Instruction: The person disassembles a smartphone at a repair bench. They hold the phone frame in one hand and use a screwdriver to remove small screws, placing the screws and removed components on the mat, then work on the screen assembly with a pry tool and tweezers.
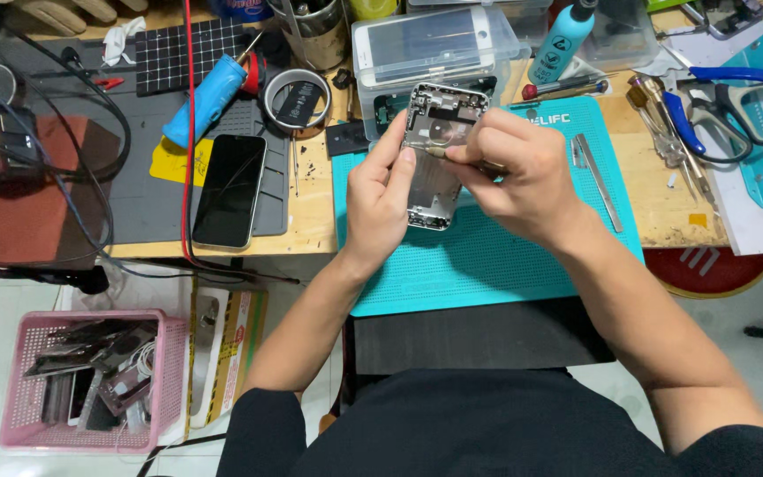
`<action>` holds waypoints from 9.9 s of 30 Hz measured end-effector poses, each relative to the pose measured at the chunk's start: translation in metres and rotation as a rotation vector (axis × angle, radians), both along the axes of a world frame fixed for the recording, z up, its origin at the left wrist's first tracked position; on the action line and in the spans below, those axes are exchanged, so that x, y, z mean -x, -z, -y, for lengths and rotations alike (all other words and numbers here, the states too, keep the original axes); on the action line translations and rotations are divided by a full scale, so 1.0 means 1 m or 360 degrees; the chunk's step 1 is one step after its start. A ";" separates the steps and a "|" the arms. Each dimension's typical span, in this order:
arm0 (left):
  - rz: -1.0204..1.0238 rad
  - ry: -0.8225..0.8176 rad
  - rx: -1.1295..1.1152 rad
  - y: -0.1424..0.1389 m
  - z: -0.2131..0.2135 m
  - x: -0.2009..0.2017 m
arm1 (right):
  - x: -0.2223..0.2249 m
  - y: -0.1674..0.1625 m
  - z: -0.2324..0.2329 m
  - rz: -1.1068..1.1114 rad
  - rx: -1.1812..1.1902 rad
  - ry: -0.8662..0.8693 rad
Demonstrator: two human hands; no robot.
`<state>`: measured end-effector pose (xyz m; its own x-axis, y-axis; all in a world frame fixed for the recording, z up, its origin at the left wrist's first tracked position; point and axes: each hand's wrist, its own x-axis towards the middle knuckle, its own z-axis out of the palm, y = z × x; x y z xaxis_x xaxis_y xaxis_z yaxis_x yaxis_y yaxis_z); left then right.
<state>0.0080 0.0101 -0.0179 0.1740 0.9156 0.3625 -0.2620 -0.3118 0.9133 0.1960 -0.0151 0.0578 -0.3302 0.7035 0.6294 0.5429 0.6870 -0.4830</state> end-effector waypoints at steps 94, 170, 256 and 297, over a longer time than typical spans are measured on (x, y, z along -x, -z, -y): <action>0.0373 0.0089 0.0228 0.016 -0.022 0.043 | -0.040 -0.011 -0.009 -0.0665 0.0921 -0.0022; 0.0213 0.0711 0.0606 -0.033 -0.026 -0.010 | -0.072 0.023 0.006 0.0486 0.0845 0.0878; 0.0306 0.0127 0.0406 -0.007 -0.018 0.107 | -0.010 0.007 -0.042 0.0956 0.0109 0.0272; 0.0269 0.0821 0.0778 -0.034 -0.018 0.027 | -0.079 -0.029 -0.005 -0.0116 0.1107 0.0583</action>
<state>-0.0186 0.0281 0.0163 0.6047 0.7964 -0.0065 -0.4152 0.3222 0.8507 0.2748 -0.0097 0.0865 0.0241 0.9996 0.0164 0.6267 -0.0023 -0.7793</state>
